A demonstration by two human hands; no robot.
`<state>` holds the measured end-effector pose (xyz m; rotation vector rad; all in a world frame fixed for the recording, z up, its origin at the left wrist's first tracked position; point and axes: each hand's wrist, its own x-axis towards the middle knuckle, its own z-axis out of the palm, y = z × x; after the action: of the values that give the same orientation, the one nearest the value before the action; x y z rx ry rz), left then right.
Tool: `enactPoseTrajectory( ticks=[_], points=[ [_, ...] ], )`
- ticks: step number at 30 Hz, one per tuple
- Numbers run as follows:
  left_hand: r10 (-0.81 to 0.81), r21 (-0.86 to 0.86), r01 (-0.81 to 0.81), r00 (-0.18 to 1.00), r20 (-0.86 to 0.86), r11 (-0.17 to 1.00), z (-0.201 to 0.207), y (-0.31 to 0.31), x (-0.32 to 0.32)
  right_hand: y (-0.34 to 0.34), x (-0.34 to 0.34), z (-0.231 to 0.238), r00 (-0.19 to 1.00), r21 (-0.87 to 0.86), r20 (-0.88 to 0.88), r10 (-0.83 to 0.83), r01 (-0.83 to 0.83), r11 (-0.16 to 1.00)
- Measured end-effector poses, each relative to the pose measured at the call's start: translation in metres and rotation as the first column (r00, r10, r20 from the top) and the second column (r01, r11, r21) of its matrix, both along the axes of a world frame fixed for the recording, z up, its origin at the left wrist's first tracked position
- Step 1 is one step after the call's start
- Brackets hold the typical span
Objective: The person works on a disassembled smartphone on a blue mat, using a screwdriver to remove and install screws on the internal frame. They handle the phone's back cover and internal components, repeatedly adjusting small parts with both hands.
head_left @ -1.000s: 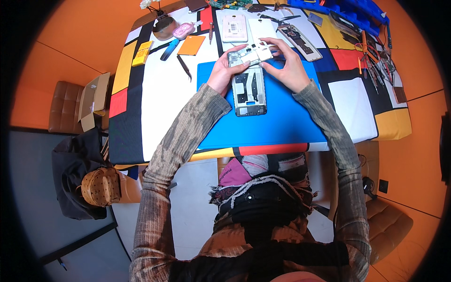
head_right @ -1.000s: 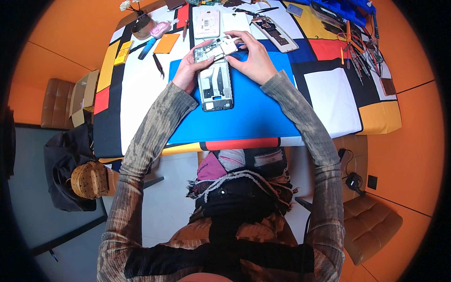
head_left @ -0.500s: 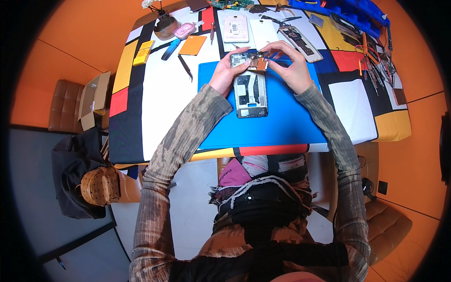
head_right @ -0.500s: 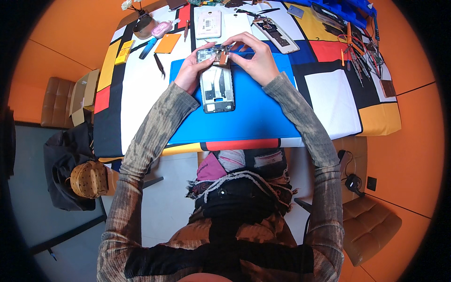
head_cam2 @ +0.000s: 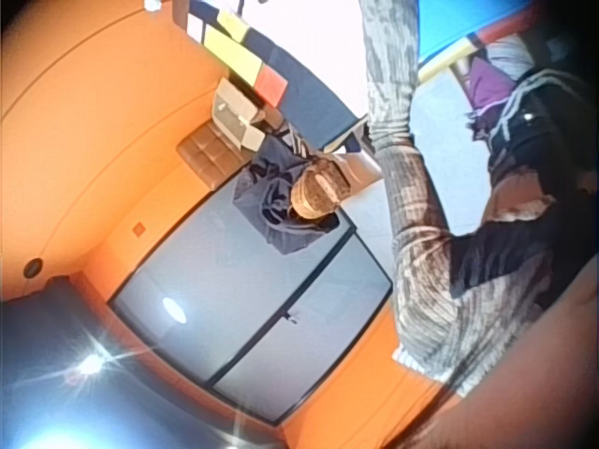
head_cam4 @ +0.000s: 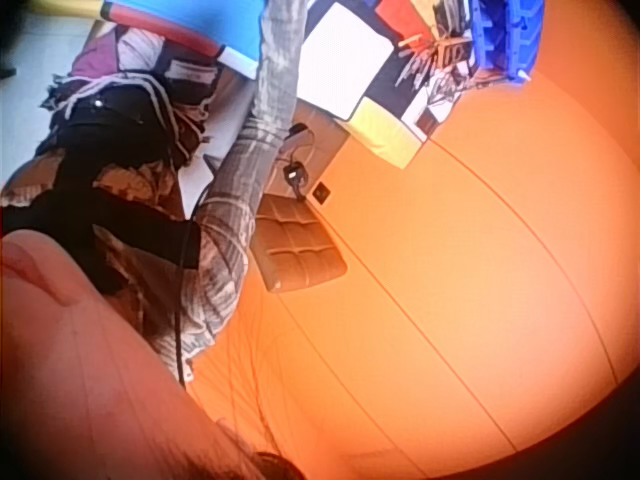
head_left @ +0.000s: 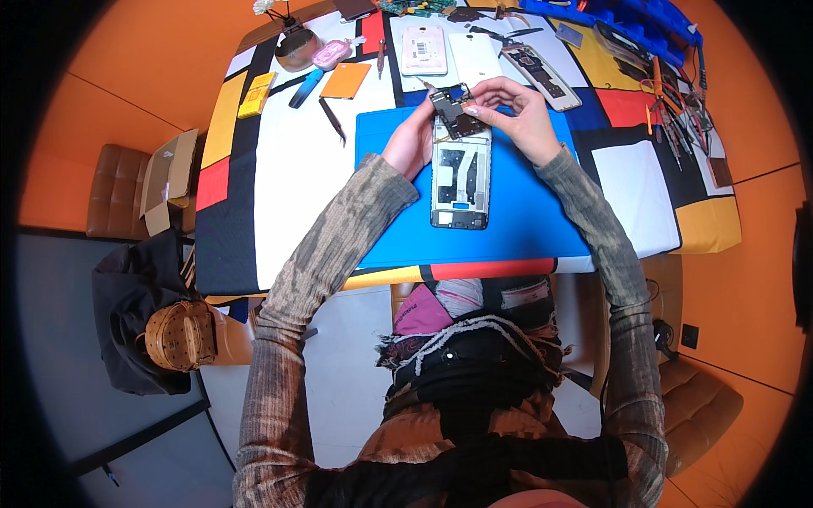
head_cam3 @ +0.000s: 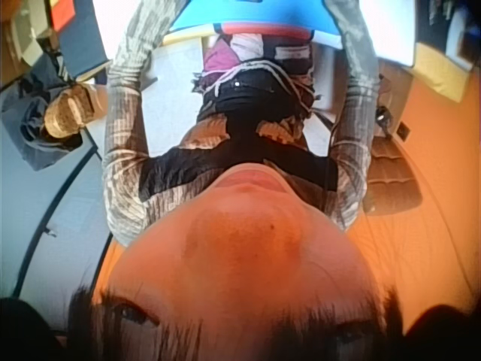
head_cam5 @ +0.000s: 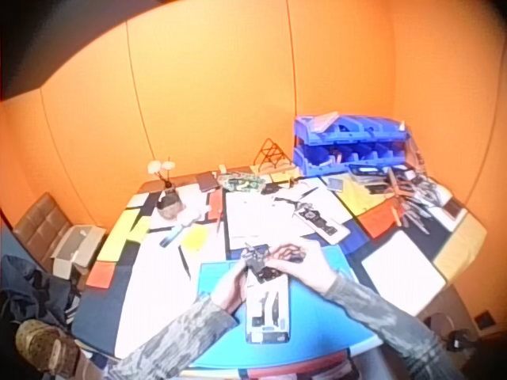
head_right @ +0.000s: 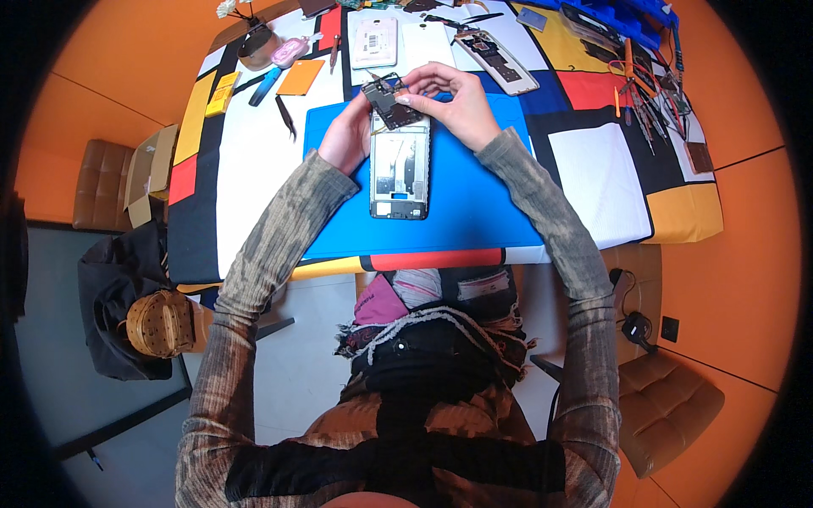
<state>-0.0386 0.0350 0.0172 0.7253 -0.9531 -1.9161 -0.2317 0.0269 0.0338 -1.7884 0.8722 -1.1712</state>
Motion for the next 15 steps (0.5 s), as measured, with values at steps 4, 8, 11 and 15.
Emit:
enactPoseTrajectory(
  ticks=[4,8,11,15],
  points=[
    [-0.061,0.036,0.064,0.995,-0.076,0.997,0.0016,-0.0028,0.0026,-0.0009,-0.0015,0.0024,0.996,0.103,0.091,-0.026,0.016,0.995],
    [-0.112,0.076,0.116,0.992,-0.052,0.990,0.0009,-0.0074,0.0073,0.0011,0.0004,0.0006,0.996,0.067,-0.084,-0.015,0.021,0.998],
    [-0.100,0.018,0.101,0.992,-0.071,0.995,-0.0003,-0.0042,0.0033,0.0022,0.0009,-0.0024,0.974,-0.016,-0.207,-0.094,0.093,0.996],
    [-0.066,-0.008,0.066,0.997,0.031,0.998,0.0018,-0.0016,0.0028,0.0006,-0.0005,-0.0031,0.929,-0.172,-0.312,-0.198,0.150,0.974]
  ],
)
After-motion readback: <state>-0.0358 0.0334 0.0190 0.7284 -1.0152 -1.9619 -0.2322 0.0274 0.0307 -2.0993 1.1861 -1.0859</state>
